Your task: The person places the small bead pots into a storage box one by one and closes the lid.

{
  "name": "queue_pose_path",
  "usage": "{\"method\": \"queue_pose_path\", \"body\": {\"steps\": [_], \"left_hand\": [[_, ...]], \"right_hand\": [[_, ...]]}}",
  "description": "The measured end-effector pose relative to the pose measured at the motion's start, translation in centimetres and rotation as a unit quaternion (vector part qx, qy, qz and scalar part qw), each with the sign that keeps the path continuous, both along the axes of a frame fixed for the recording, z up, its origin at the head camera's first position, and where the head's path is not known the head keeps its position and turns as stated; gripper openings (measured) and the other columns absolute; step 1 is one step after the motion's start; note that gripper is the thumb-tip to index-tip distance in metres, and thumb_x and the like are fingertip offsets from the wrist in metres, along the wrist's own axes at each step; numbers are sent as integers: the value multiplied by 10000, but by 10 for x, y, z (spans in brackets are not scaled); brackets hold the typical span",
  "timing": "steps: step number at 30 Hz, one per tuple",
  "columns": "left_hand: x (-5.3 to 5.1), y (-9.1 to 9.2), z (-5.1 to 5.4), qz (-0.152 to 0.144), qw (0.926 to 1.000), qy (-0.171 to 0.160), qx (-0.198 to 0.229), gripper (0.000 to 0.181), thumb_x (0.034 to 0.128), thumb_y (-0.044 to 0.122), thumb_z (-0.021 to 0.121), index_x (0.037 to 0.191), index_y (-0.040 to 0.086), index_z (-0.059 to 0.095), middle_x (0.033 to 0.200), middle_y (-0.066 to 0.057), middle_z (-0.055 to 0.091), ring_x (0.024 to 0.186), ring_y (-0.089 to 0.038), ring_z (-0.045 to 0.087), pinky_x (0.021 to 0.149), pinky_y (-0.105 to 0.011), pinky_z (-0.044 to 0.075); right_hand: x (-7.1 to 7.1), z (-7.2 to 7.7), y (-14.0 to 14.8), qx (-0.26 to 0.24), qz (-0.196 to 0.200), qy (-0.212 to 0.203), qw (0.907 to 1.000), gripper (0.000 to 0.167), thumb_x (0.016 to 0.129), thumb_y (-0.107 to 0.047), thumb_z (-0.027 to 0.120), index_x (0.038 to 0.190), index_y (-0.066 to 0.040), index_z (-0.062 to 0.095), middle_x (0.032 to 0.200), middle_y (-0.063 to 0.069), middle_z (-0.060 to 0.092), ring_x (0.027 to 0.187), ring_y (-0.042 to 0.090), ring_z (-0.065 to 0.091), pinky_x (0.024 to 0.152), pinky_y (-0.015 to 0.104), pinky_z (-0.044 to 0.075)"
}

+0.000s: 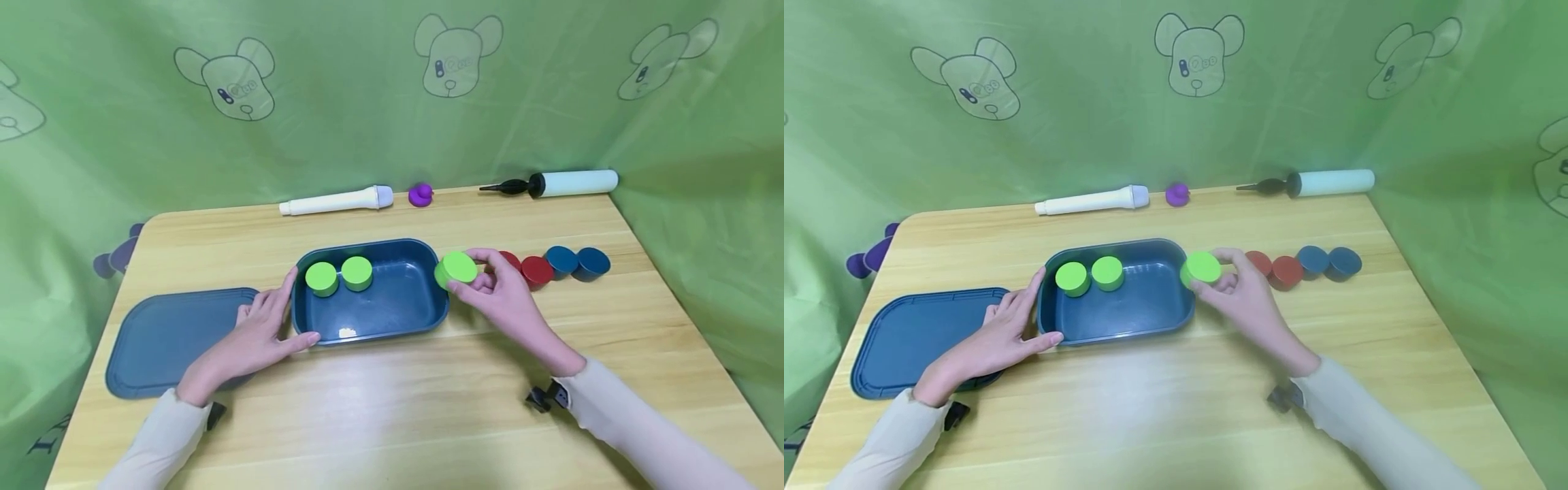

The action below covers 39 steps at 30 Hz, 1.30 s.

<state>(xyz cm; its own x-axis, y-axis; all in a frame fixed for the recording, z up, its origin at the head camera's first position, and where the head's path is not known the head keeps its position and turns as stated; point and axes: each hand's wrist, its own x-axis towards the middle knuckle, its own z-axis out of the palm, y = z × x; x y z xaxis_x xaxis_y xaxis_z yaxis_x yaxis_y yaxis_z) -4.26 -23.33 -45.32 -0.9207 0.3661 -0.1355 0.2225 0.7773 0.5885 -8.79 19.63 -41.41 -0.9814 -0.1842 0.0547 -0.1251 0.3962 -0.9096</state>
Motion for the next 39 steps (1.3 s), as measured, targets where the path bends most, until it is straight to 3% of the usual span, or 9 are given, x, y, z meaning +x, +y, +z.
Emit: {"method": "queue_pose_path", "body": {"steps": [6,11,17,24,27,34,39], "left_hand": [[-1,-1,-1,-4,10000,-1,-7,1166,992,714,667,1748,345,-141,1710,-137,368,1526,-421,278,1059,-661,242],[-1,0,-2,-3,10000,57,4,1165,992,715,667,1753,333,-127,1706,-132,378,1526,-430,276,1049,-650,247],[0,0,-2,42,10000,21,4,1169,988,717,670,1757,324,-117,1718,-139,359,1543,-435,259,1086,-688,219],[-4,2,0,26,10000,51,2,1169,986,716,673,1752,343,-128,1720,-139,355,1544,-430,261,1093,-695,211],[-4,1,-1,30,10000,44,-5,1169,987,719,670,1751,344,-131,1721,-135,354,1546,-427,258,1090,-691,214],[-2,2,-1,26,10000,86,39,1178,983,717,678,1757,324,-117,1731,-128,343,1548,-443,254,1079,-686,220],[0,2,-2,49,9999,94,10,1187,975,723,686,1755,336,-120,1725,-121,348,1554,-437,248,1091,-684,211]], "right_hand": [[-8,9,-25,585,283,-147,9978,608,940,-275,894,1424,-53,601,950,118,700,825,250,663,709,289,519],[-16,11,-47,1054,530,-55,9930,639,939,-277,893,1455,-42,599,1099,113,688,860,230,675,740,323,546],[-28,10,-76,1742,812,40,9814,613,961,-264,863,1441,10,598,1234,131,625,891,233,635,801,383,543],[-40,1,-101,2407,870,-15,9667,565,984,-258,835,1385,60,595,1285,167,614,1110,314,584,999,461,516],[-42,-4,-106,2636,881,79,9606,568,996,-244,816,1402,78,582,1299,182,600,1134,314,575,1022,479,511],[-44,-11,-113,2790,872,78,9563,562,974,-217,835,1392,76,600,1262,178,603,1089,299,571,962,469,522],[-45,-12,-116,2718,866,-71,9584,638,959,-220,843,1449,82,569,1334,196,612,1155,305,577,1018,458,511]]}}
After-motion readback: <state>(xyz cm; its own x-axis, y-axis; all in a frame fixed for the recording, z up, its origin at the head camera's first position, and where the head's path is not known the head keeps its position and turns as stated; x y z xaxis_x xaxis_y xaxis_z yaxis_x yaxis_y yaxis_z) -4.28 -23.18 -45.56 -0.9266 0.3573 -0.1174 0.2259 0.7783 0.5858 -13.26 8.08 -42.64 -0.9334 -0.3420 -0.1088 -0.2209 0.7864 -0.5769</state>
